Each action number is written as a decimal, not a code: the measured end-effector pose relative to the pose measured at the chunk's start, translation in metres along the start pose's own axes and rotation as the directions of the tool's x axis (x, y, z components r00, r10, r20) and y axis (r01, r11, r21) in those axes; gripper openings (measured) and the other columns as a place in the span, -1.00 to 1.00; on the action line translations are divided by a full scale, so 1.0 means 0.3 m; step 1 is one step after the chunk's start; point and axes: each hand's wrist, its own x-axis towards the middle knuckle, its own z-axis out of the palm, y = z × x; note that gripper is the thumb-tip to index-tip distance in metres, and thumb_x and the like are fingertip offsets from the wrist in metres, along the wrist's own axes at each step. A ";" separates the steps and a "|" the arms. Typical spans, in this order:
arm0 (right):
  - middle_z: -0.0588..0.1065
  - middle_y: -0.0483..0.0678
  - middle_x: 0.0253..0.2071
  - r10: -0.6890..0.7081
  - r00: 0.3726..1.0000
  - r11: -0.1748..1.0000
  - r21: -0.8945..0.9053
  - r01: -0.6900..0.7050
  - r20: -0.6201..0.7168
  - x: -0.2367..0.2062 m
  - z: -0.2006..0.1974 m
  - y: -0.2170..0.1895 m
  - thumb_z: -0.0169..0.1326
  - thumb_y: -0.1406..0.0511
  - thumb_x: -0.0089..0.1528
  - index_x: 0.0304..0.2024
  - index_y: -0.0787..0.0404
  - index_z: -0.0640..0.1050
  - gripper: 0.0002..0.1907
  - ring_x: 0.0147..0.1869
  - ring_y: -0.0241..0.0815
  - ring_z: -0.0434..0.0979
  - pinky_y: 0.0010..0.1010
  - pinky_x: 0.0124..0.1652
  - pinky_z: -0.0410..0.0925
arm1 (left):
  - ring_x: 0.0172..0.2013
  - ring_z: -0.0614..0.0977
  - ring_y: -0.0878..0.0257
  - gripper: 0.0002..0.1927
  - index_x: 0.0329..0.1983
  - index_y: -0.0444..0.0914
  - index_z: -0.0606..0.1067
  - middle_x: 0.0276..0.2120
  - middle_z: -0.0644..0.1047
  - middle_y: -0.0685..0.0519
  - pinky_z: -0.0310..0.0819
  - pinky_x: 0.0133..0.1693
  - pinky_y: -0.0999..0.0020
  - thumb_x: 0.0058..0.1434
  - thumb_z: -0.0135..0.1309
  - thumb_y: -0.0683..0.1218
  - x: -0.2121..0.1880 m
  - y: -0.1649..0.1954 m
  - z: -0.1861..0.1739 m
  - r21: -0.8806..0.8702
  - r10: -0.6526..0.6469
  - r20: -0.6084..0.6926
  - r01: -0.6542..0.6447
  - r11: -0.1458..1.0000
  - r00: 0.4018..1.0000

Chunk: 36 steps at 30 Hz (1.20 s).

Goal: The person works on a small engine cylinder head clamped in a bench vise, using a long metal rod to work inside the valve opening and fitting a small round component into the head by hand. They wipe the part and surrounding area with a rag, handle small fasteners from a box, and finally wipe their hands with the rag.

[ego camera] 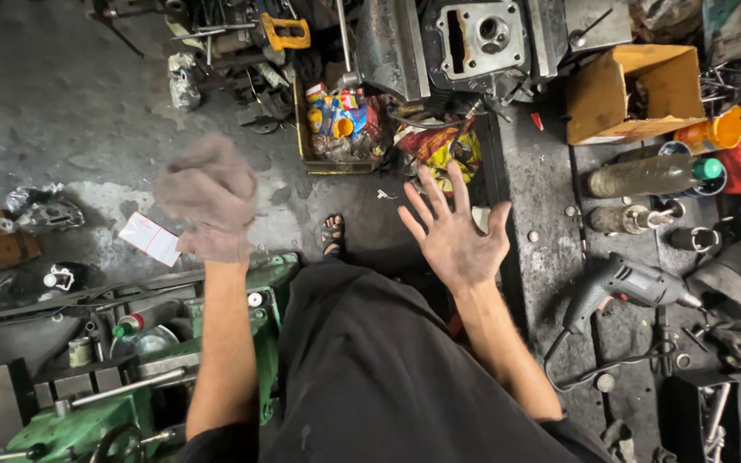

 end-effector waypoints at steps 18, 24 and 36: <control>-0.03 0.15 0.62 -0.107 0.984 0.851 -0.498 0.166 0.145 0.036 0.019 0.207 -0.07 0.19 0.39 0.59 0.16 -0.15 -0.16 0.72 0.01 -0.17 -0.17 0.52 -0.25 | -0.04 0.59 0.21 -0.38 0.29 -0.33 0.43 0.07 0.55 -0.04 0.59 -0.12 0.25 0.12 0.21 -0.18 -0.366 -0.158 0.082 0.402 -0.441 0.544 0.240 0.884 0.714; 0.13 0.28 0.57 -0.346 0.902 0.630 -0.648 0.428 0.259 0.010 0.022 0.210 -0.09 0.20 0.48 0.61 0.24 -0.09 -0.24 0.73 0.11 -0.01 -0.12 0.61 -0.16 | -0.15 0.65 0.27 -0.74 0.14 -0.41 0.51 -0.07 0.61 -0.03 0.56 -0.25 0.43 0.51 0.04 -0.14 -0.365 -0.146 0.108 0.031 -0.415 0.448 0.450 0.893 0.792; -0.42 0.35 0.61 -0.123 0.882 -0.021 -0.890 0.455 0.454 0.036 0.040 0.338 -0.65 -0.34 0.32 0.58 0.22 -0.06 0.04 0.69 0.34 -0.50 -0.06 0.50 -0.26 | 0.01 0.55 0.17 -0.64 0.26 -0.35 0.38 0.09 0.49 -0.05 0.45 -0.10 0.36 0.46 -0.01 -0.12 -0.436 -0.218 0.176 -0.310 -0.651 0.322 0.726 0.614 0.688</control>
